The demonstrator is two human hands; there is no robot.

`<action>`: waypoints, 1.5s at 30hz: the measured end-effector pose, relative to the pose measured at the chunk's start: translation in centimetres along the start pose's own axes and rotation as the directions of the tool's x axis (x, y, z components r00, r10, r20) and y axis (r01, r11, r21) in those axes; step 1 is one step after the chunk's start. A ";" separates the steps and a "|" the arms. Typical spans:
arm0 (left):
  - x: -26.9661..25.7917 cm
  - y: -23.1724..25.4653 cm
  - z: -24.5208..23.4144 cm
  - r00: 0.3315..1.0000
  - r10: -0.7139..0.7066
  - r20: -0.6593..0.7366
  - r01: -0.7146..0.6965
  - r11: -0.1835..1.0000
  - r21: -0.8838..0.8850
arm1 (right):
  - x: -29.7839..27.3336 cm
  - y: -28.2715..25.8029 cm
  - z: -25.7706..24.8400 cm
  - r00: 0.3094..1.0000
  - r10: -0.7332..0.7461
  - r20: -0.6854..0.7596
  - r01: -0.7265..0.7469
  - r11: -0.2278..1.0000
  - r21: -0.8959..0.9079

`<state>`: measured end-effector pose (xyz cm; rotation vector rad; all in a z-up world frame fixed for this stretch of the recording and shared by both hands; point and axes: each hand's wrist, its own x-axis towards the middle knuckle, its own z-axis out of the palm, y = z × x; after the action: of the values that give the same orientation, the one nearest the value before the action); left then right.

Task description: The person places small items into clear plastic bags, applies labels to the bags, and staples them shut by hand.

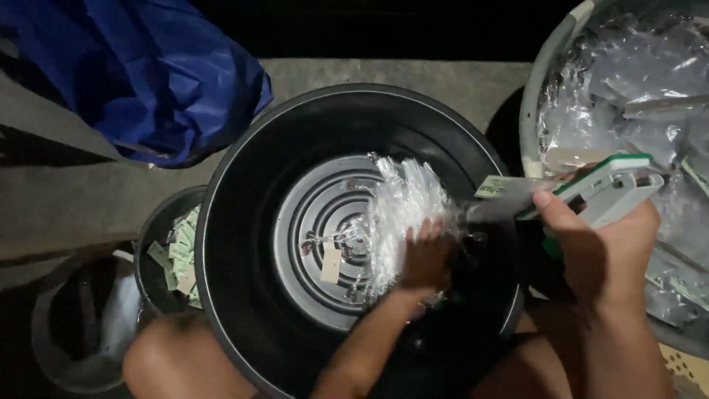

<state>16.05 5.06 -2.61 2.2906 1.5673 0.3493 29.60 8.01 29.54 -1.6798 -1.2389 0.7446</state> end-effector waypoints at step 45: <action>-0.4 -5.3 -35.1 0.889 -0.434 -0.146 0.359 0.858 -0.367 | -2.5 3.1 10.7 0.950 -0.313 0.018 0.313 0.946 -0.079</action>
<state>-2.19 11.35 27.19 1.6645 1.8779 0.7180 20.95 8.58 22.11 -1.4943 -1.5131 0.5110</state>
